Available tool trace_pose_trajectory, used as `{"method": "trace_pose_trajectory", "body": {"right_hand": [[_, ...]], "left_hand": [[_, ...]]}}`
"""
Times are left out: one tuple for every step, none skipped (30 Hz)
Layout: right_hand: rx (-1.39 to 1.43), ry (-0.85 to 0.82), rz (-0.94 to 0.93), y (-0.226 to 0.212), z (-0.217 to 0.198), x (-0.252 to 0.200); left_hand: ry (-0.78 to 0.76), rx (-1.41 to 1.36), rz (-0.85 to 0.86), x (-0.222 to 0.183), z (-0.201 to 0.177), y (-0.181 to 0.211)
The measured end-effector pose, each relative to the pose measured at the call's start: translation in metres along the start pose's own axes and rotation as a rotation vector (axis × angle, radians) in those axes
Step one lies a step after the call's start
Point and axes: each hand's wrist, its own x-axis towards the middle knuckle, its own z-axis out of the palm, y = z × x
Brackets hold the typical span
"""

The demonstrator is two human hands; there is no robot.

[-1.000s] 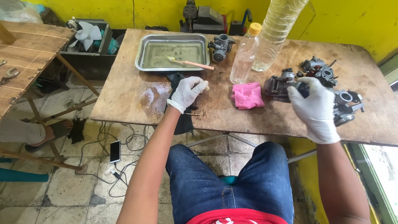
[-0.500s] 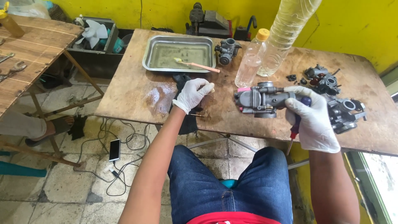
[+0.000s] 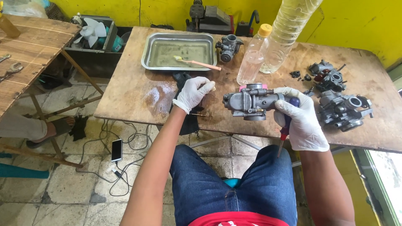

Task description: The person cleans two carburetors at a workbench. They use a screwdriver to loosen parts, a brush to scrub surfaces, and a pink cloth to wipe them. The person also dips one carburetor into a tray of liquid and uses a small metal tool to clean internal passages.

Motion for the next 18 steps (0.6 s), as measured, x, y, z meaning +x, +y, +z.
{"method": "trace_pose_trajectory", "body": {"right_hand": [[0.002, -0.003, 0.004, 0.000, 0.001, -0.001], [0.003, -0.001, 0.004, -0.001, 0.004, -0.002], [0.013, 0.003, 0.011, -0.002, 0.006, -0.004], [0.023, 0.008, 0.015, -0.003, 0.008, -0.005], [0.024, 0.009, 0.013, -0.001, 0.007, -0.005], [0.020, 0.003, 0.028, 0.001, 0.006, -0.005], [0.016, -0.003, 0.043, 0.004, 0.005, -0.005], [0.017, -0.003, 0.043, 0.004, 0.006, -0.005], [0.008, 0.000, 0.067, 0.004, 0.006, -0.006], [-0.001, 0.002, 0.092, 0.004, 0.006, -0.006], [-0.001, 0.004, 0.092, 0.005, 0.007, -0.006], [0.005, 0.007, 0.102, 0.005, 0.008, -0.005], [0.011, 0.009, 0.112, 0.006, 0.009, -0.005], [0.011, 0.010, 0.112, 0.006, 0.011, -0.005], [0.014, 0.009, 0.118, 0.006, 0.012, -0.005], [0.017, 0.009, 0.125, 0.006, 0.013, -0.004], [0.018, 0.010, 0.124, 0.006, 0.013, -0.004], [0.014, 0.006, 0.130, 0.006, 0.012, -0.004]], "left_hand": [[-0.001, 0.002, -0.002, 0.000, 0.000, 0.000], [-0.002, 0.002, -0.003, 0.000, 0.000, 0.000], [0.000, -0.008, -0.001, 0.000, 0.000, 0.000], [0.003, -0.019, 0.003, 0.000, 0.000, 0.000], [0.002, -0.018, 0.005, 0.000, 0.001, 0.000], [0.004, -0.022, 0.010, 0.000, 0.000, 0.001], [0.007, -0.025, 0.015, 0.000, 0.000, 0.001], [0.006, -0.025, 0.016, 0.000, 0.000, 0.001], [0.004, -0.028, 0.017, 0.000, 0.000, 0.000], [0.001, -0.031, 0.019, 0.000, 0.001, 0.000], [-0.001, -0.031, 0.019, 0.000, 0.001, -0.001], [0.002, -0.029, 0.019, 0.000, 0.001, -0.002], [0.004, -0.026, 0.018, 0.000, 0.001, -0.002], [0.003, -0.026, 0.019, 0.001, 0.001, -0.002], [0.002, -0.034, 0.025, 0.001, 0.000, -0.003], [0.002, -0.042, 0.031, 0.001, 0.000, -0.003], [0.000, -0.041, 0.031, 0.002, -0.001, -0.002], [0.000, -0.038, 0.039, 0.001, -0.001, -0.002]]}}
